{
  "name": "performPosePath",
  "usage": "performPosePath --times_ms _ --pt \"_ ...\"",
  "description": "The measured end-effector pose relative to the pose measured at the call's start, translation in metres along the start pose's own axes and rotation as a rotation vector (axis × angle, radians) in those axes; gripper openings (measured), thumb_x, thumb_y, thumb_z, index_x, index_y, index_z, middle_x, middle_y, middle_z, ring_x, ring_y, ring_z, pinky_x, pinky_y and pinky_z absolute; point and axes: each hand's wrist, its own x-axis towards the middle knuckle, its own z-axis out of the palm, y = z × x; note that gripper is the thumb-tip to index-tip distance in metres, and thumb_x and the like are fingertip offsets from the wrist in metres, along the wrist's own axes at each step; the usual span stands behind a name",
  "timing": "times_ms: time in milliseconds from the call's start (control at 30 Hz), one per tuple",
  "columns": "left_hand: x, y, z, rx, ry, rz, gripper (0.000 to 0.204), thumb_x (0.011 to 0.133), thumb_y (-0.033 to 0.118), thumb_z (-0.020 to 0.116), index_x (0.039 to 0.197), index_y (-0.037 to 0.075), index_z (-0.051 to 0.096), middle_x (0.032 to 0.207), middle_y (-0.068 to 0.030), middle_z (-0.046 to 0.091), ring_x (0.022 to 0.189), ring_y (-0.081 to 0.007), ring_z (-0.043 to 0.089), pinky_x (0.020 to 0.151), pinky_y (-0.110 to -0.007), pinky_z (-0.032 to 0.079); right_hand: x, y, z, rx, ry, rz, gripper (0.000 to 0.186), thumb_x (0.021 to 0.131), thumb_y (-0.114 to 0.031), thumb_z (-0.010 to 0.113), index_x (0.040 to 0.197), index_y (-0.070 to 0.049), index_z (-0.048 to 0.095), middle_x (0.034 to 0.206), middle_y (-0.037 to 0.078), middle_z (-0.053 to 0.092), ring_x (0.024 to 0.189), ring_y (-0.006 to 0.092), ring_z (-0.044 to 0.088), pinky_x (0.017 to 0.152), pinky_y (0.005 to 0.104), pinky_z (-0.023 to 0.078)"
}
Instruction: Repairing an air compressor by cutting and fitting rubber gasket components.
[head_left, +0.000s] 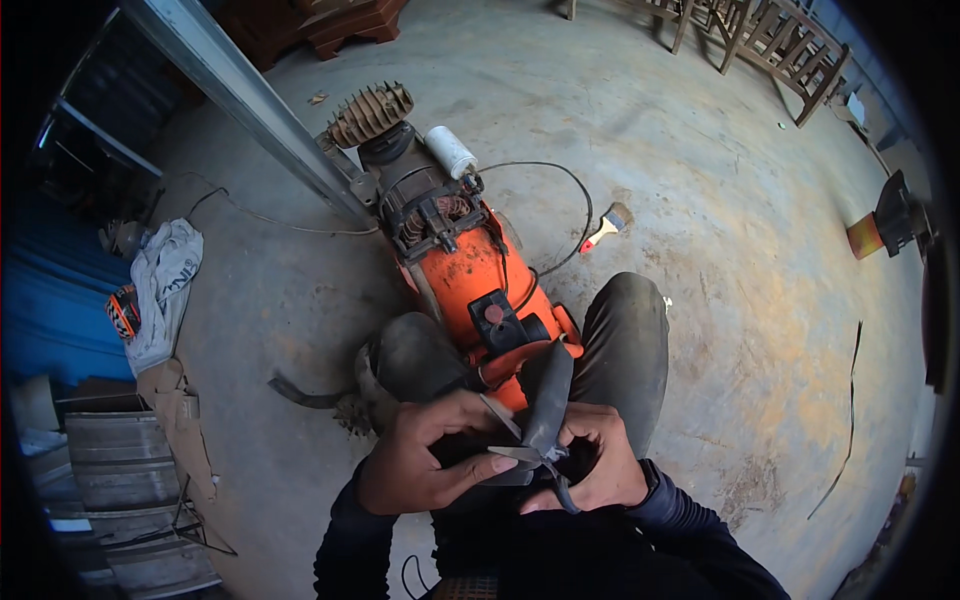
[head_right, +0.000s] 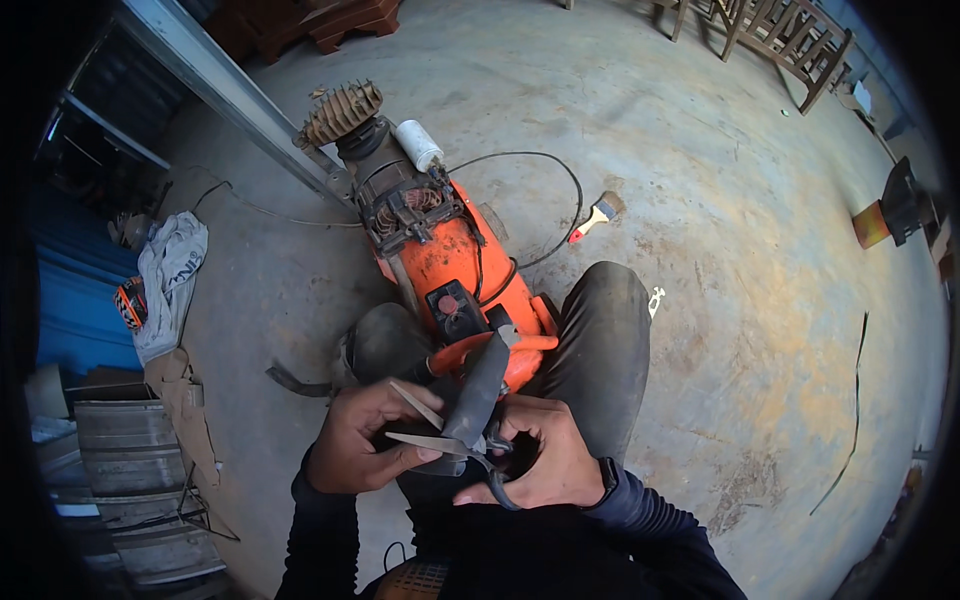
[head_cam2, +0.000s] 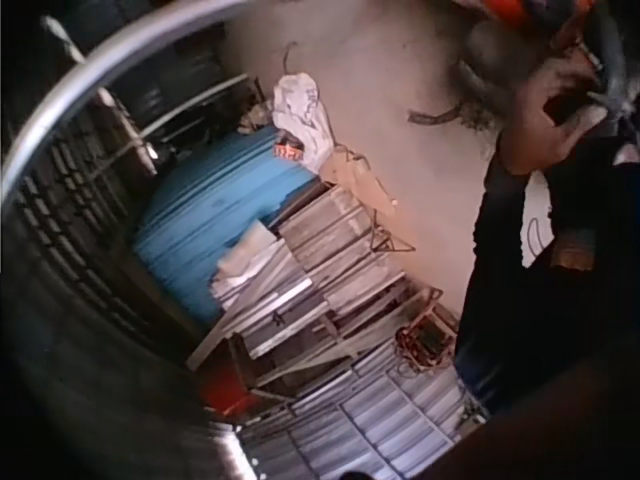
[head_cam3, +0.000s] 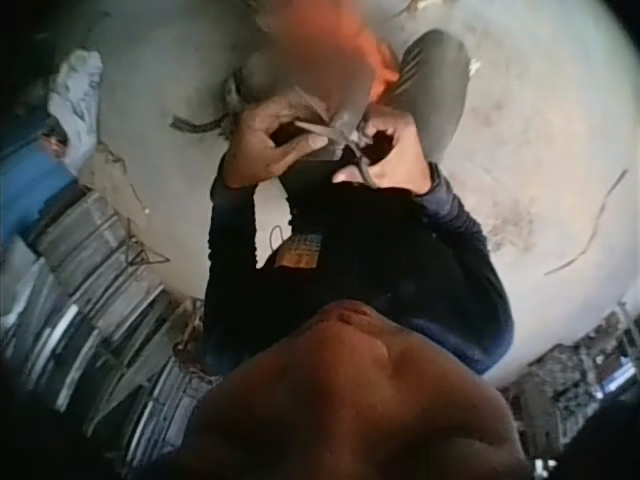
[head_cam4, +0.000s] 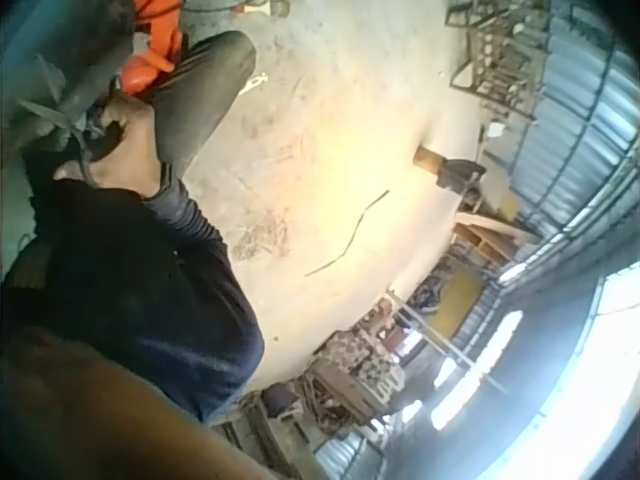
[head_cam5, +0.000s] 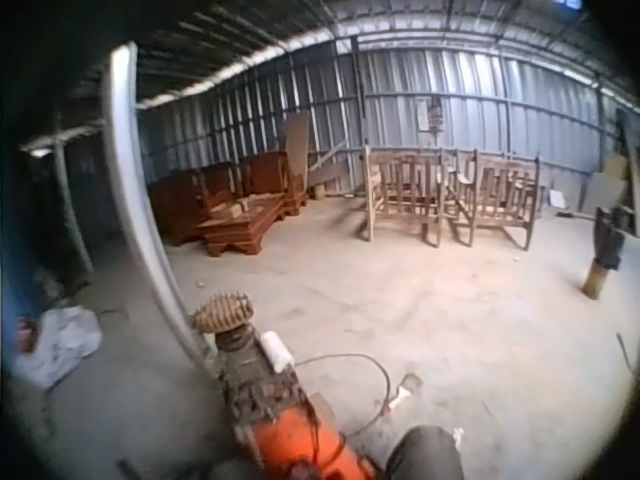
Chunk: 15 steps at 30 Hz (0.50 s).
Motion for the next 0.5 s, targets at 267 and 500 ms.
performPosePath --times_ms 267,500 --pt "-0.016 -0.005 0.010 0.272 0.054 0.063 0.012 0.084 0.005 0.070 0.089 -0.005 0.066 0.074 -0.0116 0.065 0.064 -0.0173 0.063 0.060 -0.028 0.046 0.013 -0.023 0.001 -0.079 -0.090 0.149 0.070 0.056 -0.034 0.094 0.106 0.002 0.062 0.104 0.014 0.063 0.095 0.0232 0.061 0.086 0.0325 0.047" --pt "-0.023 -0.022 0.019 0.124 0.136 -0.015 0.011 0.086 0.005 0.068 0.090 -0.006 0.066 0.075 -0.0117 0.066 0.065 -0.0160 0.062 0.061 -0.027 0.046 0.017 -0.021 0.011 -0.050 -0.090 0.086 0.072 0.055 -0.035 0.094 0.107 0.002 0.062 0.106 0.014 0.063 0.096 0.0234 0.062 0.087 0.0339 0.048"
